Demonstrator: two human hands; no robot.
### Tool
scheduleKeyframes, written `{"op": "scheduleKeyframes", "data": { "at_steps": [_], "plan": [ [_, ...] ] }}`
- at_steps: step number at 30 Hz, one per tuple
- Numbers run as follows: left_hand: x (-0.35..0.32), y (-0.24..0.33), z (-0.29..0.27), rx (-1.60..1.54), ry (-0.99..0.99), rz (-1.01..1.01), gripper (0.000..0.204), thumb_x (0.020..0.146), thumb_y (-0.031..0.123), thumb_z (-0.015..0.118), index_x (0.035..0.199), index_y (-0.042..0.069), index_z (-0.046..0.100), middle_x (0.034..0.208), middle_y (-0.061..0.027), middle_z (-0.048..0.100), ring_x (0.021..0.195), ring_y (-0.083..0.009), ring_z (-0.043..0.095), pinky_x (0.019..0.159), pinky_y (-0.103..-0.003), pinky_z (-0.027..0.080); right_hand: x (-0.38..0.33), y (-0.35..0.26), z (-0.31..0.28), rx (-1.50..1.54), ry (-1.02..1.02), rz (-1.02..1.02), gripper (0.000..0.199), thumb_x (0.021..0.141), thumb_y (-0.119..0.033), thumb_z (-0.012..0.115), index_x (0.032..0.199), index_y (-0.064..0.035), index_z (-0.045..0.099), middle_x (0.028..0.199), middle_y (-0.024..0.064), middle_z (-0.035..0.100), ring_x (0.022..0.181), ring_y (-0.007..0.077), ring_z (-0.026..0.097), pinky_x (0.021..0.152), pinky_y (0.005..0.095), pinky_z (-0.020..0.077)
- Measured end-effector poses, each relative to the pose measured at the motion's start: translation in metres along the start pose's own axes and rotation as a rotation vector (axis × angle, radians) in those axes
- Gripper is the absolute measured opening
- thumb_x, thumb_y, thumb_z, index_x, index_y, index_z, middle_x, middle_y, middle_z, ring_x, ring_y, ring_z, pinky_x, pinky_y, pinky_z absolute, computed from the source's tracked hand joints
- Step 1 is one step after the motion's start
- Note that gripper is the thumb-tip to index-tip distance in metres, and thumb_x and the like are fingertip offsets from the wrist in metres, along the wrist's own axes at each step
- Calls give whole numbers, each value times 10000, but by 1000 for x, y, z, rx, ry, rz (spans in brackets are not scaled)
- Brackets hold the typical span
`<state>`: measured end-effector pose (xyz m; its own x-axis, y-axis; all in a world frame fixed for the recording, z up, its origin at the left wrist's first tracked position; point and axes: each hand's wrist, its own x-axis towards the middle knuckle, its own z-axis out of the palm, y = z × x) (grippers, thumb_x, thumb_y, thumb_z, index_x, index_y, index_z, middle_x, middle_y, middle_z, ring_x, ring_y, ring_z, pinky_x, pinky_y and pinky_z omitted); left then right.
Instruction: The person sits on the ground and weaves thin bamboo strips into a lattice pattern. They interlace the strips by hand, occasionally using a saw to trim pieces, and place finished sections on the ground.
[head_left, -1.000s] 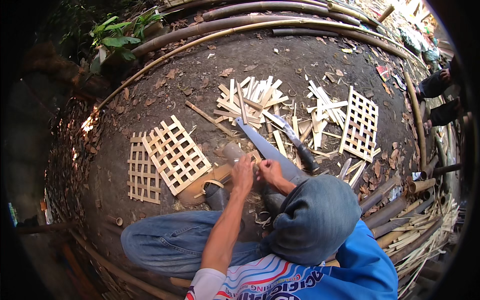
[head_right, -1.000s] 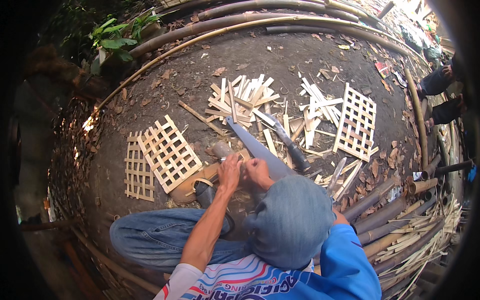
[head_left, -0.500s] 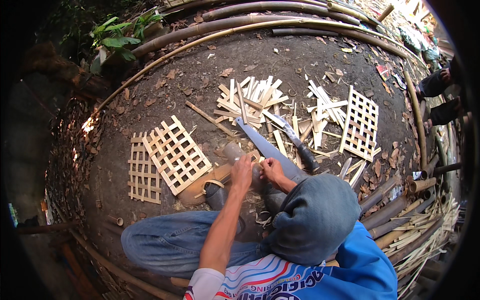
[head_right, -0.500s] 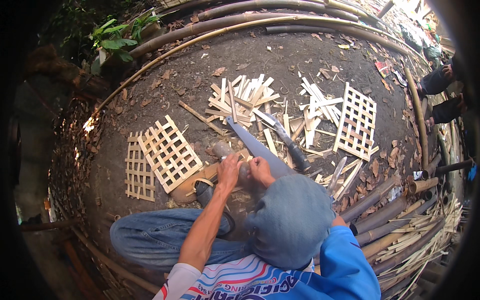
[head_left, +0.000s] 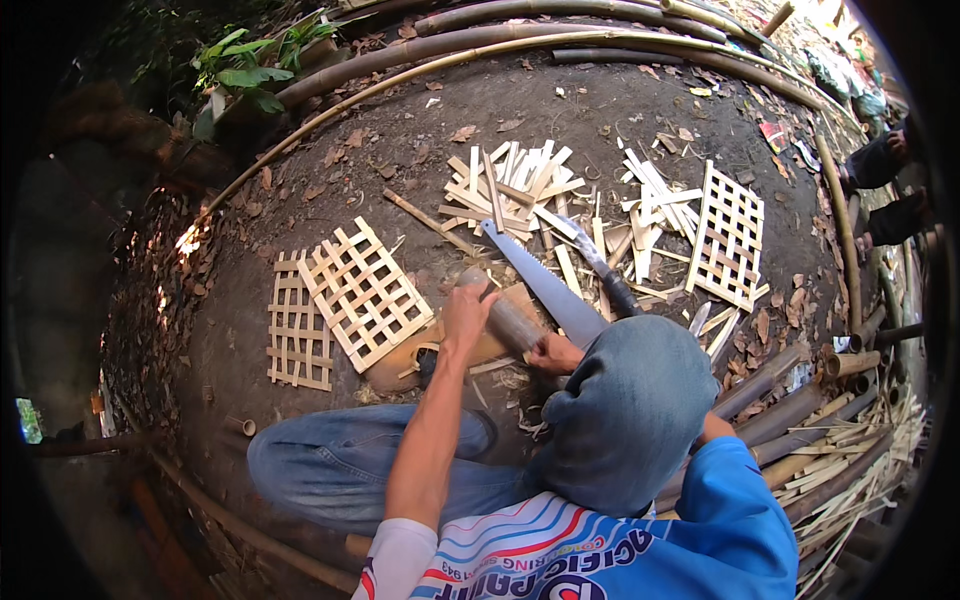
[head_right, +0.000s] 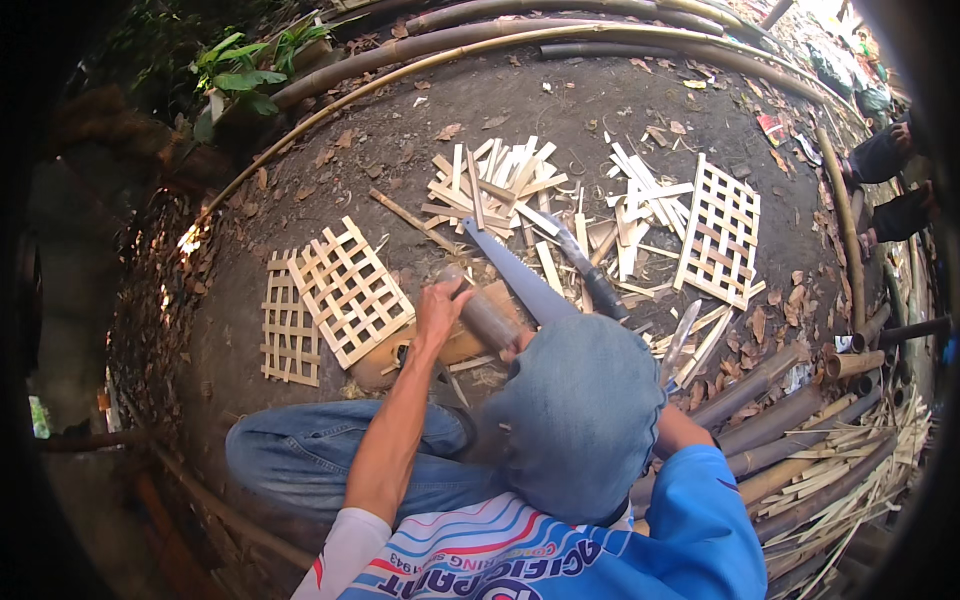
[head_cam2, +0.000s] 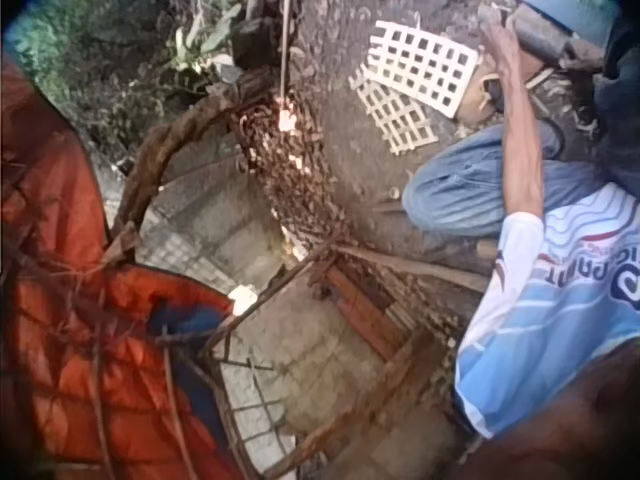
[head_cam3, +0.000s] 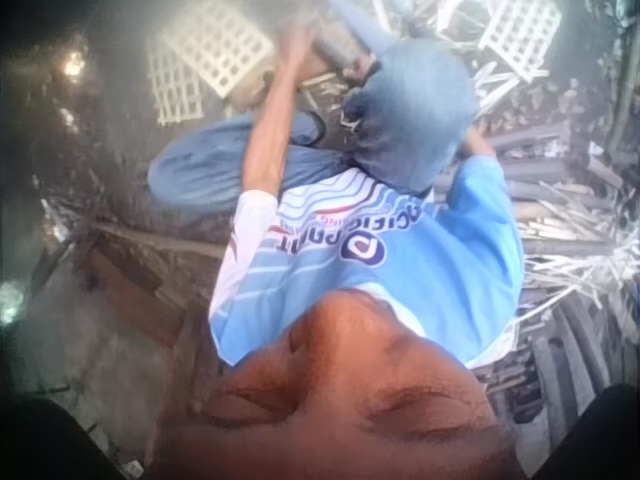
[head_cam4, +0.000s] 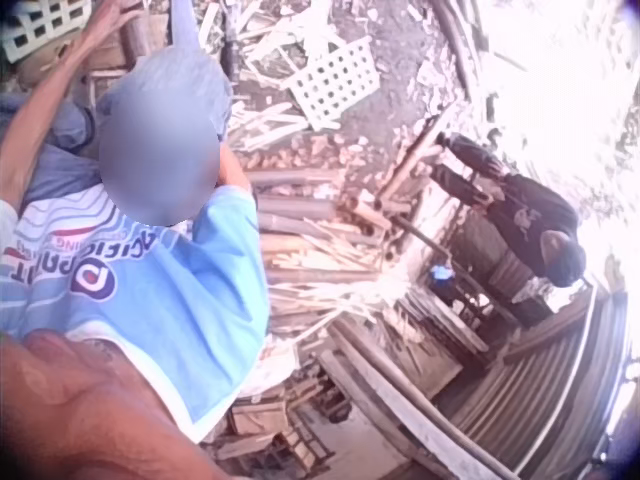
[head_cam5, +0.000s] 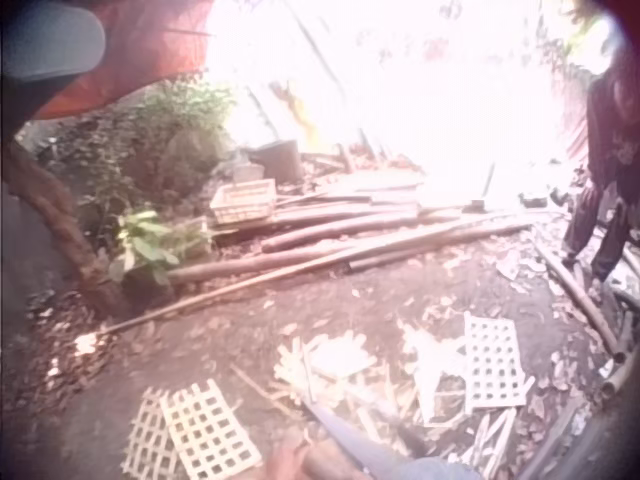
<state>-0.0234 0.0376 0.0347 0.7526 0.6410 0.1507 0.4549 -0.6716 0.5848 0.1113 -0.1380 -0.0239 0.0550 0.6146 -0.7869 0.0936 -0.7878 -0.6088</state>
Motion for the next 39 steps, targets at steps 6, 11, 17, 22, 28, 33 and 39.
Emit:
{"op": "scheduleKeyframes", "data": {
  "at_steps": [6, 11, 17, 22, 28, 33, 39],
  "plan": [
    [30, -4, -46, -182, 68, -286, 483, 805, 320, 778, 1110, -41, 678, 933, -191, 720, 813, -219, 701, 697, -328, 524, -34, 24, -48, -78, 50, -3, 290, 968, -260, 561, 1091, -1, 607, 929, 110, 667, 804, 182, 647, 675, 311, 529],
    [66, 20, -105, -378, 125, -450, 450, 822, 354, 780, 1048, -30, 713, 731, -58, 672, 707, -108, 643, 650, -278, 513, -91, 25, -129, -18, 277, -69, 328, 973, -277, 557, 1142, -4, 623, 980, 118, 685, 871, 193, 654, 739, 317, 524],
    [61, 1, -117, -1050, 259, -704, 375, 851, 254, 763, 1082, -26, 668, 967, -76, 680, 830, -177, 641, 786, -436, 569, -255, -94, -203, -178, 679, -490, 388, 982, -309, 542, 1227, -19, 623, 1059, 139, 697, 961, 208, 657, 823, 336, 517],
    [51, -5, -117, -1283, 281, -794, 342, 837, 283, 775, 1037, 43, 637, 917, -51, 658, 892, -231, 666, 886, -489, 522, -306, -188, -142, -468, 760, -659, 369, 964, -287, 586, 1244, -48, 615, 1159, 167, 669, 1046, 266, 654, 900, 358, 513],
    [48, 26, -117, -1381, 272, -760, 305, 837, 266, 774, 1024, 69, 633, 906, -46, 655, 885, -247, 667, 900, -482, 527, -152, -172, -15, -660, 833, -708, 495, 954, -439, 534, 1231, -30, 552, 1008, 247, 653, 942, 383, 648, 834, 463, 520],
    [35, 19, -100, -1312, 287, -862, 413, 828, 221, 783, 1104, -36, 615, 977, -117, 655, 904, -272, 659, 840, -488, 560, -83, -129, 25, -414, 659, -848, 302, 984, -310, 490, 950, -10, 488, 823, 250, 614, 779, 442, 606, 670, 527, 464],
    [29, 38, -76, -1190, 340, -903, 401, 818, 261, 793, 1059, -19, 635, 930, -77, 646, 825, -211, 634, 745, -427, 558, -78, -109, 25, -133, 466, -805, 304, 1025, -272, 412, 966, -1, 537, 722, 184, 591, 646, 347, 578, 610, 443, 428]
  ]
}}
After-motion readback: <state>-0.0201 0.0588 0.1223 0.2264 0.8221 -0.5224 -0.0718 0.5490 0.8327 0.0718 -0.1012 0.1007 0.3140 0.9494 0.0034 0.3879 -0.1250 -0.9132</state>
